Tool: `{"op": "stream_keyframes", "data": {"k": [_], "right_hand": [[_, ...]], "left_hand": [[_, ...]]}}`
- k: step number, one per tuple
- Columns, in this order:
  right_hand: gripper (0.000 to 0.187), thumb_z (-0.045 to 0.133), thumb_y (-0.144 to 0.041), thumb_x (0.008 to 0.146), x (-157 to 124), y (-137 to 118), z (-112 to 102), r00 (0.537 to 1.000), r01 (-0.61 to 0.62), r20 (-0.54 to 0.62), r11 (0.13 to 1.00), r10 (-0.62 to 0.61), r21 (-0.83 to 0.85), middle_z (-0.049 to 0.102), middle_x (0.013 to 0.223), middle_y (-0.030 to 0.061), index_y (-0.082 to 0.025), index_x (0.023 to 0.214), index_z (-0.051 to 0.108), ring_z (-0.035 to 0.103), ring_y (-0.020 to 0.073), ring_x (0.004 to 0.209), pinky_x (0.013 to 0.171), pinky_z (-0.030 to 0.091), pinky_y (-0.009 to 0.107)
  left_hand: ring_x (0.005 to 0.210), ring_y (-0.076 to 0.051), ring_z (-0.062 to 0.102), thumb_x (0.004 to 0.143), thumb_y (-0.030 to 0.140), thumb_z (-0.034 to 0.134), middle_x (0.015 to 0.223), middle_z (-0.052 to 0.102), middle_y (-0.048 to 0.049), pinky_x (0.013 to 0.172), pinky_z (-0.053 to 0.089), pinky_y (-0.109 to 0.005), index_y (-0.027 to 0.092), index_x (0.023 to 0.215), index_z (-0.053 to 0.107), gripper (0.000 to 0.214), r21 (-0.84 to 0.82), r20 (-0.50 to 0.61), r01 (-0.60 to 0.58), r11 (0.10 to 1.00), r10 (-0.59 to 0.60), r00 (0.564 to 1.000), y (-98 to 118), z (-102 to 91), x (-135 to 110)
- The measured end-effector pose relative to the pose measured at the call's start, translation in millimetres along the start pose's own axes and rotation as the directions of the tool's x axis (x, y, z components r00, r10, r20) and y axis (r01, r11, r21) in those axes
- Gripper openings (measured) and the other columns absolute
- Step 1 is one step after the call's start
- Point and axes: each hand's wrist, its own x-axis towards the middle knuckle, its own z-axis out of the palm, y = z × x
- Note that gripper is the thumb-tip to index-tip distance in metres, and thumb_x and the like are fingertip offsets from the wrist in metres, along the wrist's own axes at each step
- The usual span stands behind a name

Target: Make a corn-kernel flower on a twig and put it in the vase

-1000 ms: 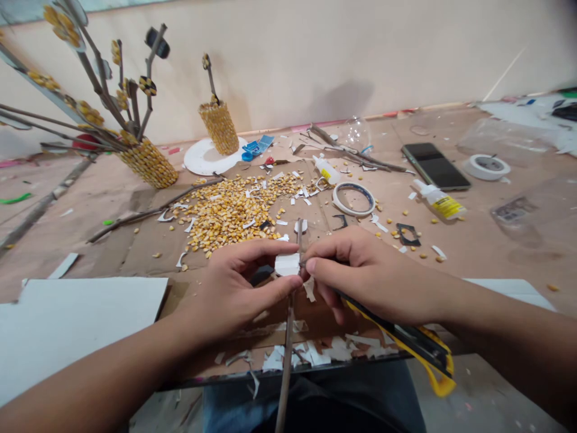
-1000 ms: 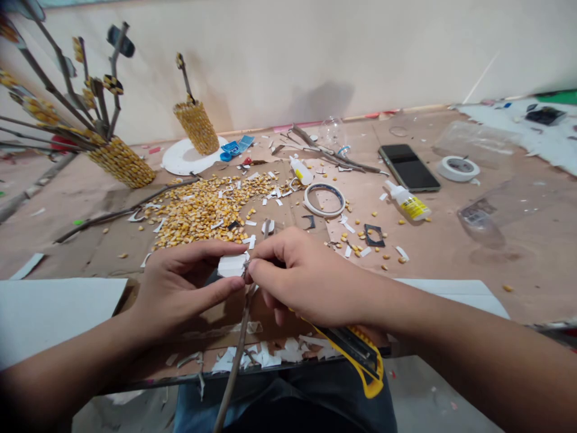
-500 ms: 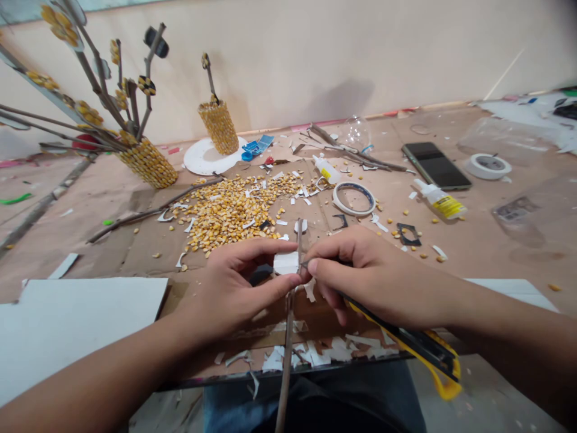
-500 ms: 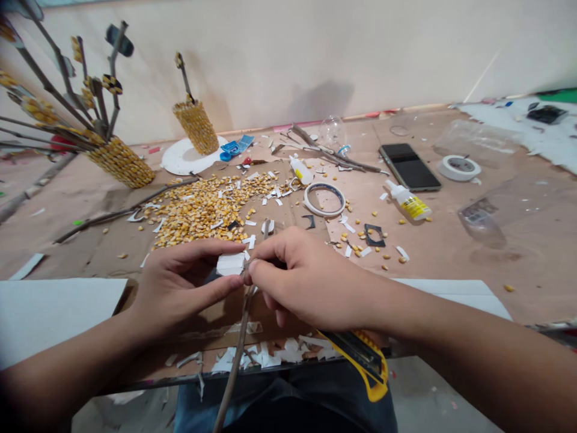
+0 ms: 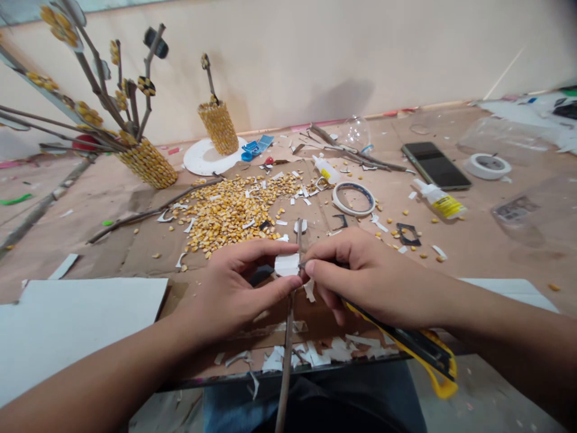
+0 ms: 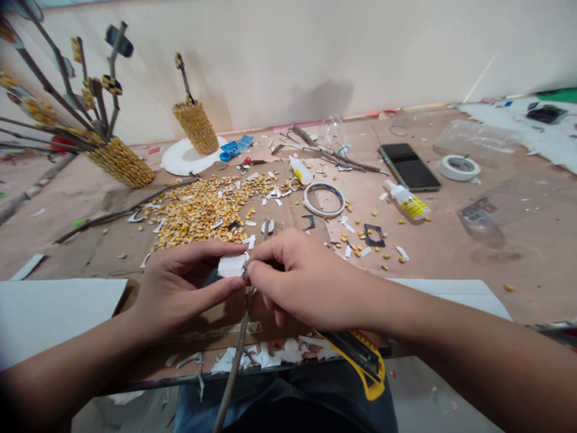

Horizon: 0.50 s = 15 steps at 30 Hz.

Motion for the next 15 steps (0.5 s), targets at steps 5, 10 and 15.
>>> {"op": "stream_keyframes", "data": {"k": [5,10,15], "right_hand": [[0.038,0.052,-0.031,0.098,-0.4,0.2,1.0,1.000,-0.012,-0.001,1.000,0.012,0.002,0.063,0.050,-0.0016,-0.021,0.062,0.059,0.056,0.0110,0.045,0.046,0.040,0.020],[0.038,0.049,-0.029,0.098,0.1,0.1,1.8,1.000,-0.003,-0.015,0.999,0.003,-0.032,0.063,0.050,-0.0016,-0.021,0.062,0.058,0.058,0.0113,0.047,0.049,0.042,0.021],[0.034,0.050,-0.031,0.098,2.1,3.2,2.8,0.999,-0.018,-0.033,0.998,0.016,-0.058,0.062,0.053,-0.0025,-0.022,0.067,0.060,0.058,0.0119,0.046,0.044,0.039,0.021]], "left_hand": [[0.087,-0.020,0.077,0.085,0.034,0.087,0.106,0.083,-0.0077,0.072,0.062,-0.029,0.026,0.116,0.083,0.032,0.015,-0.001,-0.017,1.000,0.018,1.000,-0.3,0.7,0.1],[0.091,-0.021,0.077,0.086,0.033,0.085,0.107,0.083,-0.0082,0.076,0.062,-0.029,0.026,0.118,0.082,0.033,0.030,0.011,-0.021,0.999,0.020,1.000,0.6,0.0,1.0],[0.087,-0.019,0.075,0.088,0.030,0.083,0.107,0.082,-0.0077,0.075,0.061,-0.027,0.025,0.124,0.080,0.037,-0.035,0.078,0.009,0.999,-0.006,0.997,3.7,-0.9,3.4]]}}
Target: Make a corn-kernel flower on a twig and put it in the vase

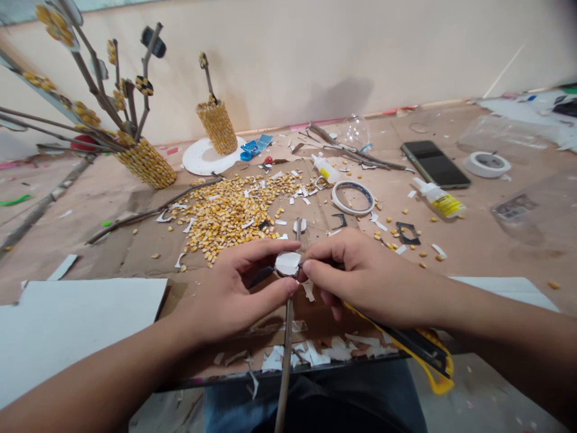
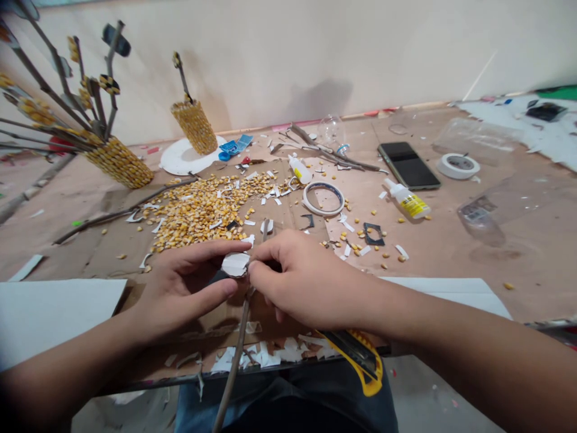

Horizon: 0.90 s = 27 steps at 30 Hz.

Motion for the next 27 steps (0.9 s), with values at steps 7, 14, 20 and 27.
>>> {"op": "stream_keyframes", "data": {"k": [7,14,20,27], "right_hand": [[0.036,0.052,-0.035,0.097,-1.1,-3.0,2.1,0.999,-0.038,0.007,0.999,0.038,0.000,0.061,0.049,-0.0024,-0.022,0.064,0.058,0.055,0.0113,0.042,0.039,0.038,0.020],[0.036,0.052,-0.036,0.098,0.7,-1.4,2.6,0.999,-0.045,0.016,0.999,0.045,0.005,0.062,0.050,-0.0029,-0.022,0.066,0.059,0.057,0.0116,0.043,0.040,0.038,0.020],[0.035,0.052,-0.035,0.098,1.9,1.9,3.0,0.998,-0.048,0.031,0.999,0.048,0.006,0.063,0.051,-0.0023,-0.022,0.066,0.059,0.061,0.0130,0.047,0.044,0.042,0.021],[0.035,0.052,-0.033,0.097,2.0,-0.2,4.1,0.998,-0.046,0.032,0.999,0.045,0.029,0.062,0.049,-0.0025,-0.022,0.065,0.059,0.059,0.0128,0.045,0.044,0.040,0.022]], "left_hand": [[0.068,-0.014,0.066,0.087,0.030,0.082,0.082,0.078,-0.0054,0.060,0.052,-0.021,0.019,0.106,0.083,0.022,-0.137,-0.060,0.139,0.981,-0.148,0.987,6.6,10.7,1.6],[0.057,-0.007,0.056,0.082,0.026,0.083,0.069,0.072,-0.0007,0.051,0.043,-0.014,0.017,0.093,0.083,0.014,-0.290,-0.080,0.287,0.913,-0.322,0.943,15.6,16.8,6.9],[0.056,-0.007,0.057,0.081,0.025,0.085,0.067,0.071,0.0004,0.050,0.043,-0.013,0.016,0.091,0.083,0.014,-0.325,-0.060,0.308,0.894,-0.345,0.937,14.5,15.9,9.0],[0.059,-0.009,0.062,0.080,0.028,0.085,0.071,0.075,-0.0026,0.054,0.049,-0.017,0.016,0.091,0.082,0.017,-0.349,-0.071,0.303,0.887,-0.348,0.935,13.1,16.5,7.3]]}}
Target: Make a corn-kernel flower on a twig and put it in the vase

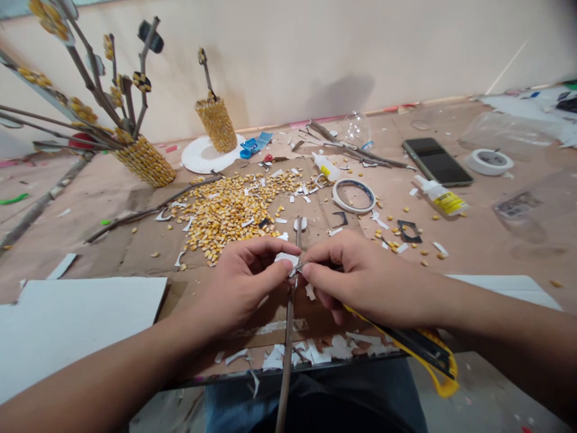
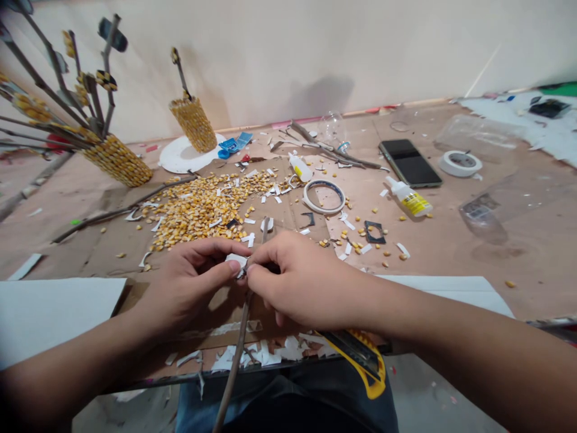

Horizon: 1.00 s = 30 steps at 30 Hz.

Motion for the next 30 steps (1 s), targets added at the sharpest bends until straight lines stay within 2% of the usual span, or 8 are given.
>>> {"op": "stream_keyframes", "data": {"k": [10,17,30], "right_hand": [[0.036,0.053,-0.032,0.098,-1.4,-1.1,-1.5,1.000,-0.001,-0.017,0.999,0.001,-0.034,0.063,0.050,-0.0017,-0.022,0.063,0.059,0.059,0.0128,0.045,0.044,0.039,0.022],[0.037,0.051,-0.033,0.099,-0.3,2.2,0.3,1.000,-0.008,-0.013,1.000,0.008,-0.028,0.063,0.050,-0.0025,-0.023,0.065,0.060,0.060,0.0129,0.046,0.046,0.041,0.022],[0.035,0.054,-0.034,0.097,-1.7,-3.6,-1.2,0.999,-0.054,-0.003,0.998,0.054,-0.011,0.063,0.050,-0.0019,-0.022,0.065,0.059,0.060,0.0129,0.046,0.045,0.039,0.022]], "left_hand": [[0.061,-0.010,0.062,0.079,0.028,0.086,0.074,0.076,-0.0036,0.055,0.048,-0.017,0.017,0.090,0.083,0.016,0.044,-0.017,-0.024,0.999,0.025,1.000,-2.6,-1.8,0.9],[0.061,-0.009,0.061,0.082,0.027,0.083,0.074,0.076,-0.0027,0.055,0.047,-0.016,0.018,0.092,0.083,0.013,0.111,0.009,-0.029,0.993,0.028,1.000,-2.5,-3.6,-0.2],[0.058,-0.009,0.059,0.079,0.028,0.085,0.070,0.075,-0.0021,0.052,0.046,-0.016,0.018,0.090,0.084,0.014,0.084,-0.029,-0.020,0.996,0.022,0.999,1.0,1.0,0.3]]}}
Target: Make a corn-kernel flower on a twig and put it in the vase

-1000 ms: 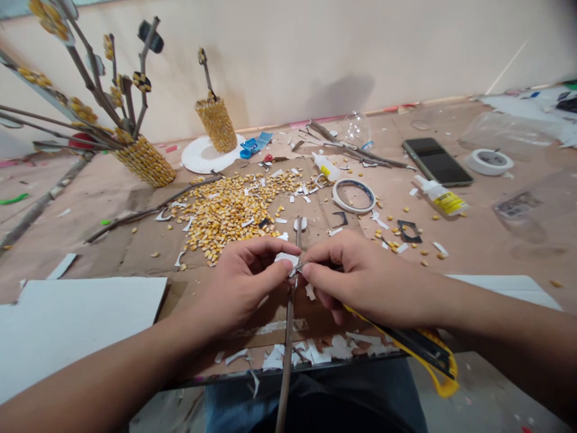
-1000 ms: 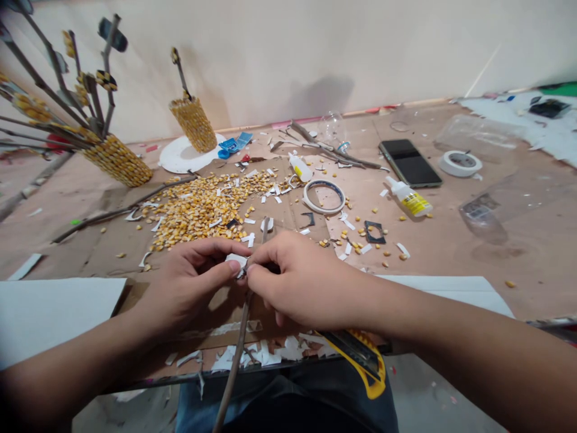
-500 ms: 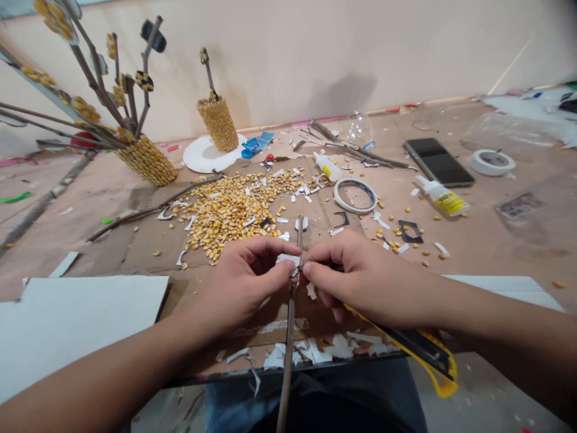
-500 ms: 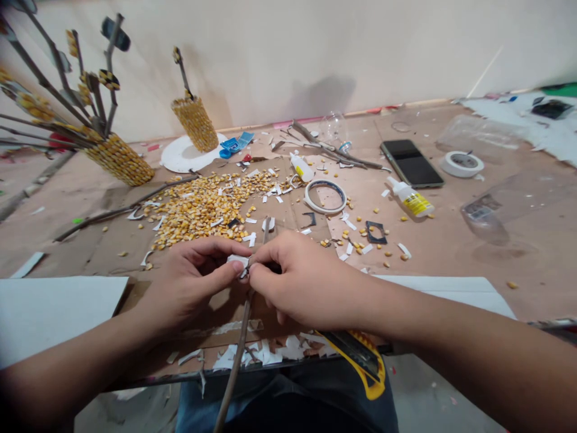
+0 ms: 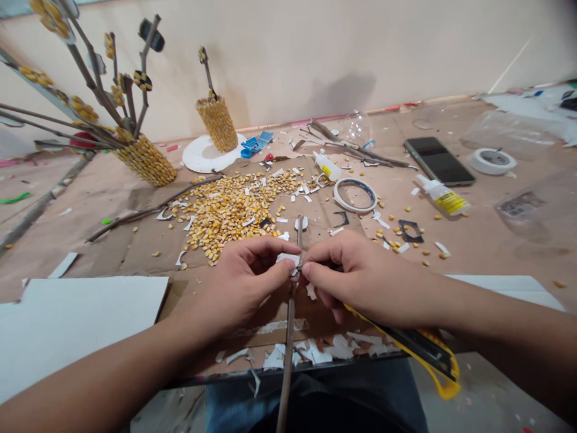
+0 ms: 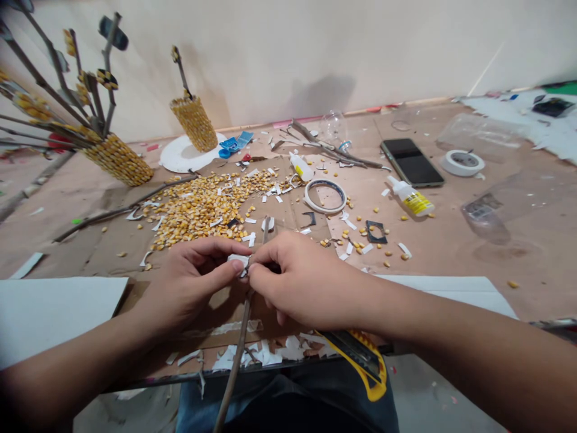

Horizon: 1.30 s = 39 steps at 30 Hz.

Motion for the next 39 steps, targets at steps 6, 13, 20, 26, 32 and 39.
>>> {"op": "stream_keyframes", "data": {"k": [6,13,20,26,32,39], "right_hand": [[0.037,0.054,-0.033,0.097,2.3,-0.3,-0.9,1.000,-0.009,-0.004,1.000,0.009,-0.001,0.063,0.050,-0.0012,-0.021,0.062,0.057,0.058,0.0126,0.045,0.046,0.039,0.023],[0.036,0.054,-0.031,0.097,4.0,2.9,0.2,1.000,-0.021,0.014,0.997,0.020,0.068,0.062,0.050,-0.0014,-0.021,0.062,0.056,0.059,0.0114,0.046,0.047,0.040,0.021],[0.019,0.061,-0.033,0.094,6.8,5.9,0.3,0.996,-0.063,0.072,0.969,0.047,0.239,0.061,0.057,-0.0048,-0.020,0.081,0.061,0.062,0.0115,0.045,0.041,0.041,0.019],[0.019,0.057,-0.031,0.095,5.6,5.7,-2.5,0.998,-0.033,0.054,0.982,0.024,0.185,0.061,0.059,-0.0035,-0.020,0.080,0.060,0.062,0.0116,0.048,0.045,0.041,0.021],[0.016,0.063,-0.024,0.089,2.1,3.6,-8.6,0.927,0.272,-0.184,0.924,-0.326,-0.267,0.056,0.061,-0.0049,-0.020,0.074,0.063,0.049,0.0099,0.055,0.052,0.032,0.024],[0.011,0.062,-0.015,0.086,2.5,6.6,-5.8,0.867,0.363,-0.158,0.817,-0.472,-0.448,0.060,0.064,-0.0050,-0.018,0.085,0.073,0.046,0.0086,0.055,0.059,0.033,0.024]], "left_hand": [[0.060,-0.011,0.060,0.081,0.028,0.082,0.073,0.077,-0.0038,0.052,0.046,-0.018,0.018,0.094,0.085,0.016,0.004,-0.007,0.002,1.000,-0.002,1.000,2.2,2.0,-2.7],[0.064,-0.012,0.063,0.080,0.021,0.082,0.076,0.077,-0.0039,0.057,0.048,-0.020,0.015,0.105,0.083,0.026,0.092,0.047,-0.065,0.994,0.061,0.997,-0.6,0.1,-2.2],[0.088,-0.018,0.074,0.091,0.026,0.076,0.102,0.082,-0.0076,0.080,0.057,-0.026,0.020,0.120,0.081,0.030,0.274,0.101,-0.220,0.936,0.199,0.975,-10.2,-5.9,-4.6],[0.090,-0.021,0.076,0.086,0.026,0.079,0.104,0.083,-0.0096,0.081,0.058,-0.029,0.017,0.119,0.082,0.033,0.232,0.081,-0.157,0.960,0.141,0.987,-3.5,-2.4,-4.1],[0.092,-0.024,0.076,0.086,0.028,0.077,0.105,0.084,-0.0098,0.080,0.059,-0.031,0.017,0.121,0.081,0.037,0.144,0.087,-0.012,0.990,-0.001,0.996,-0.3,-2.2,-2.2],[0.089,-0.020,0.073,0.092,0.024,0.067,0.102,0.082,-0.0074,0.079,0.056,-0.028,0.018,0.120,0.081,0.031,0.187,0.257,-0.117,0.975,0.067,0.964,4.4,-1.1,-4.5]]}}
